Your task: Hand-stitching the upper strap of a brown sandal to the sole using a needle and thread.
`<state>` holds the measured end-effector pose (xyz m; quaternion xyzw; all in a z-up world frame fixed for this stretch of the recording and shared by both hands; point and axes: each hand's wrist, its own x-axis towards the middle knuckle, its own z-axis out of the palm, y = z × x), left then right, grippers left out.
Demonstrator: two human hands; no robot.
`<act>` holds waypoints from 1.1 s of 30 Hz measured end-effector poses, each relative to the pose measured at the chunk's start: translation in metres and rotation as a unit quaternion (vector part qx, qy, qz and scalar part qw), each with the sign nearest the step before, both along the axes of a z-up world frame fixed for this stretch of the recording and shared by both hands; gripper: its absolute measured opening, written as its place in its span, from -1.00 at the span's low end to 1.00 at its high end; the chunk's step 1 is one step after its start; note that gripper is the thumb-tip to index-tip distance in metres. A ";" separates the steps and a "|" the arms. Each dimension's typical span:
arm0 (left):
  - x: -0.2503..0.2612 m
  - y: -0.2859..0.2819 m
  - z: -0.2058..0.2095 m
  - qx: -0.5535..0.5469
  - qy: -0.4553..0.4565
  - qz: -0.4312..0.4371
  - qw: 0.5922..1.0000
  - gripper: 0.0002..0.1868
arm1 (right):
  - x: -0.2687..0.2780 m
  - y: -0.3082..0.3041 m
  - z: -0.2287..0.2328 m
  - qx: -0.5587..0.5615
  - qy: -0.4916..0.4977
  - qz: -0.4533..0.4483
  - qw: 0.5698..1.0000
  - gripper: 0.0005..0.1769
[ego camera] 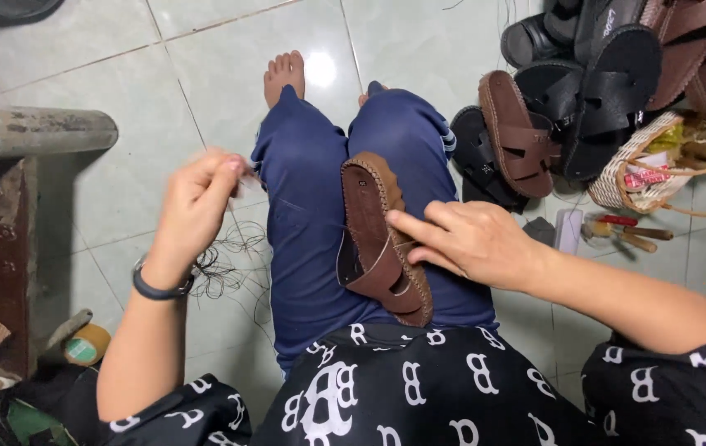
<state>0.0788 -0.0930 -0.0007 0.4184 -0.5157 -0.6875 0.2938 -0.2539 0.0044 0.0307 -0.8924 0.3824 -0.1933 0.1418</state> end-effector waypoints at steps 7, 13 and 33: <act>-0.066 0.050 0.042 -0.467 -0.221 -0.060 0.854 -0.57 | -0.010 0.033 -0.006 0.072 0.049 -0.055 0.995 -0.57; -0.098 0.088 0.007 -0.430 -0.104 -0.075 0.894 -0.27 | -0.005 0.029 0.006 0.006 0.140 -0.037 0.989 -0.57; -0.105 0.101 -0.016 -0.517 -0.126 0.023 0.846 -0.15 | 0.016 0.040 -0.030 -0.075 0.141 -0.042 0.986 -0.67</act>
